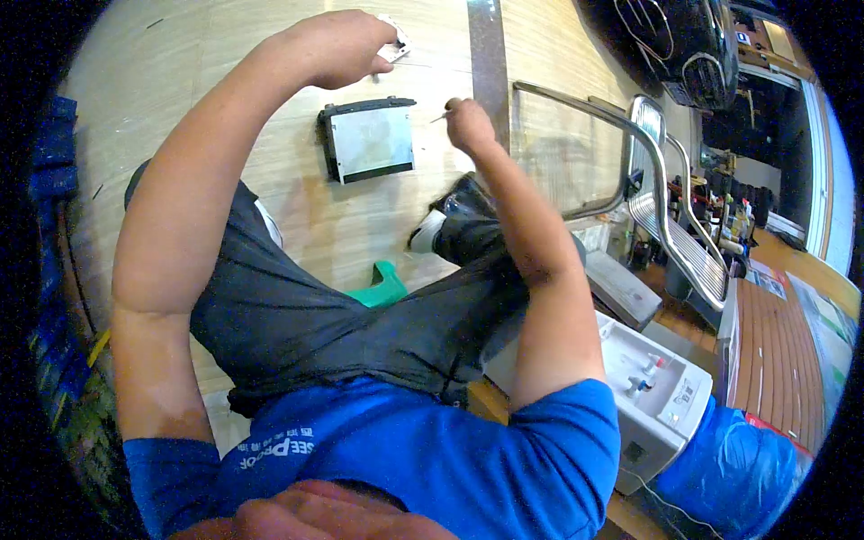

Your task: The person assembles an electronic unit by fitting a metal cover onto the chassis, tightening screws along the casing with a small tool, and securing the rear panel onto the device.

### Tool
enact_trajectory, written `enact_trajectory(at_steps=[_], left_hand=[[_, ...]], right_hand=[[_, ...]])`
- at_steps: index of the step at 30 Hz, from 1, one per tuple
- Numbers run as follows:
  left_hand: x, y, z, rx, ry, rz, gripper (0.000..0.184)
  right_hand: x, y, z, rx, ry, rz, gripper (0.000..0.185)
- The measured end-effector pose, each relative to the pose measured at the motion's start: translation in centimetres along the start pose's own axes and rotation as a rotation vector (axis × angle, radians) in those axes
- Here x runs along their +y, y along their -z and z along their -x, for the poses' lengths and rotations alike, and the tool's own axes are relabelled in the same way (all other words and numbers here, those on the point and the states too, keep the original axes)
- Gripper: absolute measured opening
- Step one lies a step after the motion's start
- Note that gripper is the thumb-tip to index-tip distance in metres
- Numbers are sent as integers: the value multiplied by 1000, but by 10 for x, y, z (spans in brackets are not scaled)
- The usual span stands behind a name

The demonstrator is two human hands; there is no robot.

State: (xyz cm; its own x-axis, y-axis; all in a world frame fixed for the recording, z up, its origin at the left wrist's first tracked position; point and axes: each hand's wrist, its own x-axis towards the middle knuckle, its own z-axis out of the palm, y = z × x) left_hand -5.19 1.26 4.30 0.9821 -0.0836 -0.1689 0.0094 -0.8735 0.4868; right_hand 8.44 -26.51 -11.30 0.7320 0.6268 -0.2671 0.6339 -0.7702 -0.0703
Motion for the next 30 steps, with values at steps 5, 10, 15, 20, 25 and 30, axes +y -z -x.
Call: enact_trajectory(at_steps=[5,10,15,20,25,30], left_hand=[[-3,-3,-11,-78,23,-73,30],[1,0,-5,-37,56,-74,30],[-6,19,2,-105,-24,-20,34],[-5,18,-1,-101,26,-36,34],[-4,24,4,-111,-2,-9,36],[-2,22,2,-132,6,-29,37]], right_hand=[[4,-8,-3,54,-3,-111,19],[-18,-50,-6,56,92,-61,15],[-19,-47,-5,77,24,-25,18],[-25,-44,-9,5,-25,2,22],[-22,-45,-13,-13,-13,26,22],[-23,-43,-11,-14,51,6,24]])
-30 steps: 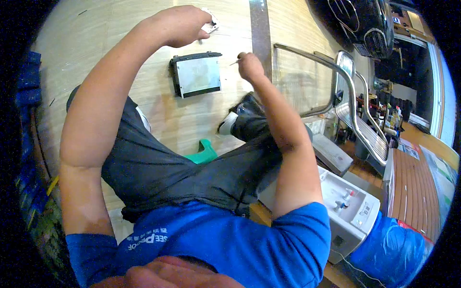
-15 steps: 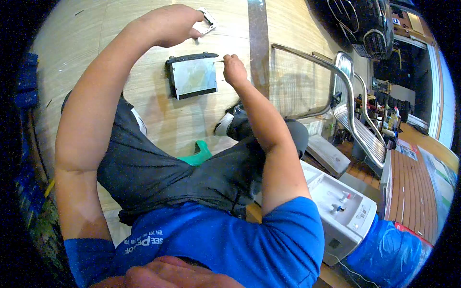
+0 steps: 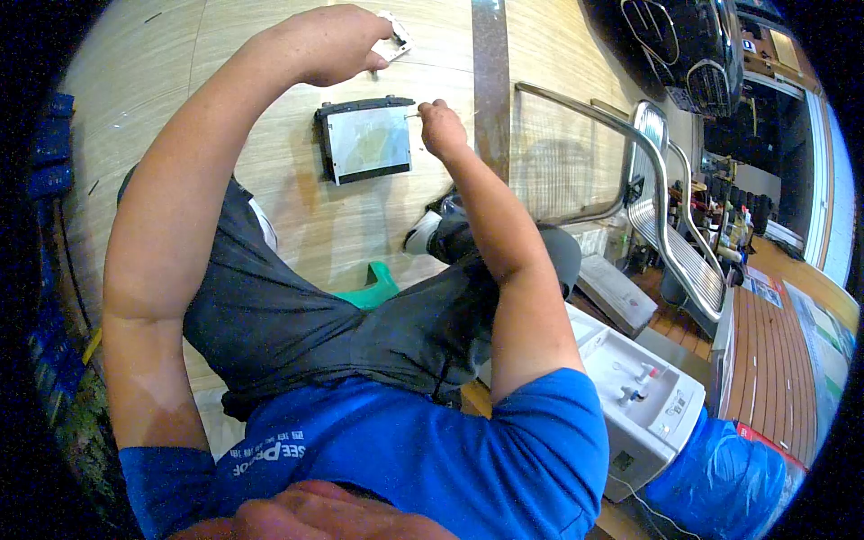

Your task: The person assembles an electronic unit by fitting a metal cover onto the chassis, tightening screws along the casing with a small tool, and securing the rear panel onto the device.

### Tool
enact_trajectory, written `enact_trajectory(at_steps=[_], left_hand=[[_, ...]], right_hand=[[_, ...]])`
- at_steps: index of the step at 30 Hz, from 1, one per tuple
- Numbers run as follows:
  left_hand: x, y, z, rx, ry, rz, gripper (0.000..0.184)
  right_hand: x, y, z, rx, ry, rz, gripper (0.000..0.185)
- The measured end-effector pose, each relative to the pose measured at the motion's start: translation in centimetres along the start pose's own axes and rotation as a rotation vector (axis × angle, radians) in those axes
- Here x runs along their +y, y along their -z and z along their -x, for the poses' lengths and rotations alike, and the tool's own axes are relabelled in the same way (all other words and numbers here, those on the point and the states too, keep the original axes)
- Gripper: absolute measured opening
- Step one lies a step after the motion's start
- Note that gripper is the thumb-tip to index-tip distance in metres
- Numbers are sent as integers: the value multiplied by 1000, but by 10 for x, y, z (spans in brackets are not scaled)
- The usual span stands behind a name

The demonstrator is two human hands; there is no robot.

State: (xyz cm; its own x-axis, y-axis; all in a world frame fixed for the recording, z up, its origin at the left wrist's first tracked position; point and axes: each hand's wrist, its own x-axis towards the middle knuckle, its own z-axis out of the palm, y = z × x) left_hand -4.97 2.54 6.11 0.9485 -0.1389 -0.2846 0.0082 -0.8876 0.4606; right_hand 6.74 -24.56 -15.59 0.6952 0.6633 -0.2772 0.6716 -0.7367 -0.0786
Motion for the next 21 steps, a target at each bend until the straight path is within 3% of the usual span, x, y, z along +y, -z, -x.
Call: enact_trajectory(at_steps=[8,14,16,18,21], left_hand=[[4,-6,-7,-14,41,-16,38],[-1,-11,-3,88,-59,-27,35],[1,-24,-16,84,4,-49,30],[2,-33,-24,83,75,-84,30],[-3,-26,-24,13,9,-47,32]], right_hand=[[12,-5,-5,49,102,-54,21],[15,2,-13,-96,-85,2,29],[13,5,-12,-135,-185,14,35],[14,8,-9,-141,-194,20,37],[32,-12,-15,-138,-132,70,34]])
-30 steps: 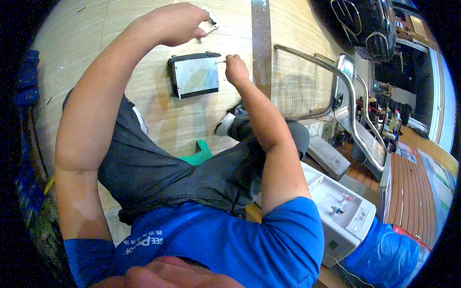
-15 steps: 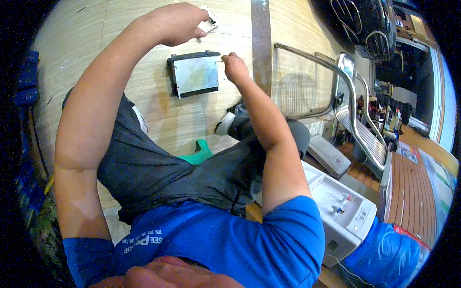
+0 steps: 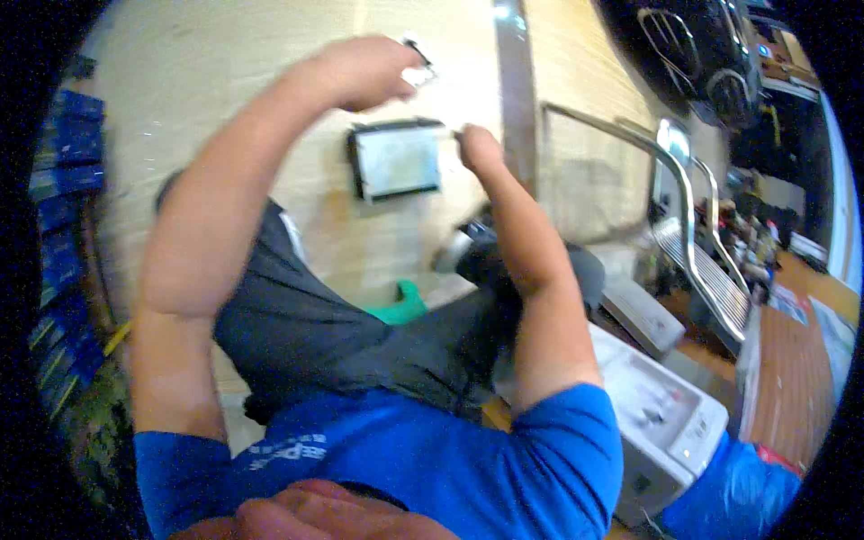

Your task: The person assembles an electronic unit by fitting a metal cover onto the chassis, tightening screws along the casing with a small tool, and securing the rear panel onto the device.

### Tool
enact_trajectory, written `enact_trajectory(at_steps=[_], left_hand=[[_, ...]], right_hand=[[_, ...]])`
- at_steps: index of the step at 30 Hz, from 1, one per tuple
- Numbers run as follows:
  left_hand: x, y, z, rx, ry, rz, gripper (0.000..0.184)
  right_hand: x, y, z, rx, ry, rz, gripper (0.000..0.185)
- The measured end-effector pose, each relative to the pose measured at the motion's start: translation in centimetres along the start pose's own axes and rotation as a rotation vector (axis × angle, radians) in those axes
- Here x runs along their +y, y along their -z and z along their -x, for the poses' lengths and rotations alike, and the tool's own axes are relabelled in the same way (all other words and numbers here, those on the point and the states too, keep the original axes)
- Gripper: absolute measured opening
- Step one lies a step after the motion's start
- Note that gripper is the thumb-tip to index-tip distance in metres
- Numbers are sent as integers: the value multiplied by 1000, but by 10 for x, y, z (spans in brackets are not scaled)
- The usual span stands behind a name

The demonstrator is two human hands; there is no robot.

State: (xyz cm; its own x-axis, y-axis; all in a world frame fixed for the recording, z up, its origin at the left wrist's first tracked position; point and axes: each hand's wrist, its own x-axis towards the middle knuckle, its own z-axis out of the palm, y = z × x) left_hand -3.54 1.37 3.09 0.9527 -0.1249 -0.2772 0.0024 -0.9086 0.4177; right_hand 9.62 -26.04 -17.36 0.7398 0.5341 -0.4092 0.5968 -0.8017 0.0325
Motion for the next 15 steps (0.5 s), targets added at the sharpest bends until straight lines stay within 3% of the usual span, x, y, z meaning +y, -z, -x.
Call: enact_trajectory(at_steps=[2,6,11,15], left_hand=[[-5,-13,-7,81,-5,48,34],[-3,-8,-6,45,-49,42,35],[2,8,9,-53,43,56,32],[0,5,9,-44,49,31,33]], right_hand=[[3,-3,4,35,55,-28,27],[-21,12,21,112,68,-256,20],[-15,8,10,115,136,-142,17],[-20,13,5,111,69,-113,19]])
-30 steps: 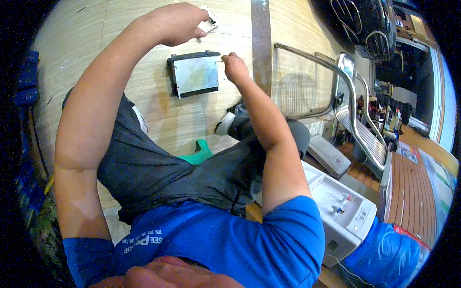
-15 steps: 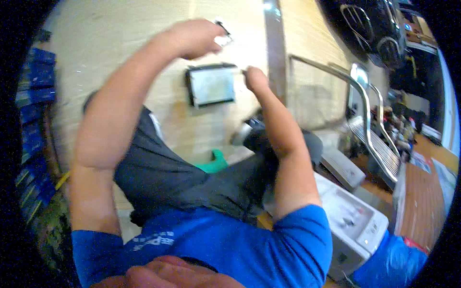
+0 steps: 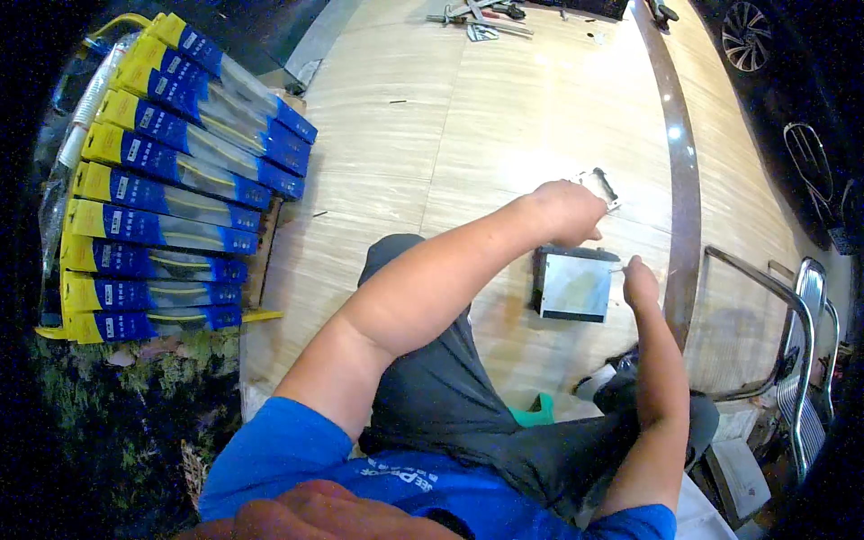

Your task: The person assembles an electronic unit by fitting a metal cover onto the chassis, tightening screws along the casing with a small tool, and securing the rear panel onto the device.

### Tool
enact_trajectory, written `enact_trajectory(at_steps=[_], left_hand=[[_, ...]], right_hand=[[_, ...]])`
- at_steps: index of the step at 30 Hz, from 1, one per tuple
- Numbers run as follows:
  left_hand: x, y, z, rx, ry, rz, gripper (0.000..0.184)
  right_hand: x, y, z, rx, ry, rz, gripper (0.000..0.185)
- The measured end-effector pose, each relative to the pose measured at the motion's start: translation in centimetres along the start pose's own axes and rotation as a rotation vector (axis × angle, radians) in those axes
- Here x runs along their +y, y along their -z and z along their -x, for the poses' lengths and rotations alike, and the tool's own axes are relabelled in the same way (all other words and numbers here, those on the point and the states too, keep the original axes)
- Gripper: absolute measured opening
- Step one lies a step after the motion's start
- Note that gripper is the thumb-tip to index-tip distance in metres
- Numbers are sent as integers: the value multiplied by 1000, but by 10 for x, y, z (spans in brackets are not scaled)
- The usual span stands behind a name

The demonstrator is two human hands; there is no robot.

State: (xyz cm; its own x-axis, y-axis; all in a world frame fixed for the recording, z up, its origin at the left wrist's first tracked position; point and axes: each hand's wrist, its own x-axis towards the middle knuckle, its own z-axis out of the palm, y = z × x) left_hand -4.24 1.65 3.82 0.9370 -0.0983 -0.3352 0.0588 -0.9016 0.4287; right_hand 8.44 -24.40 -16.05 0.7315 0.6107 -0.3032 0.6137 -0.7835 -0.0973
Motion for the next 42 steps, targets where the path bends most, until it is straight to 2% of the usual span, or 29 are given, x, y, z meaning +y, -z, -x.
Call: enact_trajectory(at_steps=[8,13,14,16,17,18,19,23,25,28,30,32,34,37,42], left_hand=[[1,-3,-4,-40,15,-2,35],[-4,-6,-8,-44,-42,-23,32],[-14,-21,-19,20,-41,53,33],[-17,-22,-19,1,-22,32,40],[-14,-17,-21,-44,-8,36,42],[-16,-17,-22,-23,-3,13,43],[-22,-24,-22,134,-86,-7,35],[3,-13,-11,31,9,-38,42],[0,-11,-10,21,1,-28,44],[-1,-16,-13,33,-23,-37,44],[-2,-17,-14,40,-10,-48,44],[0,-16,-11,54,-15,-45,43],[-1,-16,-13,-19,42,-44,44],[-6,-24,-15,-20,17,-51,43],[-2,-30,-17,-39,42,-54,42]], right_hand=[[1,1,-4,3,-85,-10,23],[17,-10,-12,-32,-55,-36,26],[18,-12,-14,-37,-69,-20,26],[22,-16,-14,12,-54,-8,25],[27,-18,-17,-44,-40,7,25],[30,-21,-21,-63,-28,20,25],[21,-11,-18,-59,-55,-11,26],[20,-4,-5,-54,-58,22,18],[23,-8,-6,-246,-45,61,21],[41,-29,-3,-354,16,169,14],[62,-49,0,-332,7,169,20],[103,-82,-7,-527,-109,183,16],[109,-74,13,-459,-73,122,16],[123,-111,21,-218,-261,-33,23],[124,-162,22,-219,-247,-195,27]])
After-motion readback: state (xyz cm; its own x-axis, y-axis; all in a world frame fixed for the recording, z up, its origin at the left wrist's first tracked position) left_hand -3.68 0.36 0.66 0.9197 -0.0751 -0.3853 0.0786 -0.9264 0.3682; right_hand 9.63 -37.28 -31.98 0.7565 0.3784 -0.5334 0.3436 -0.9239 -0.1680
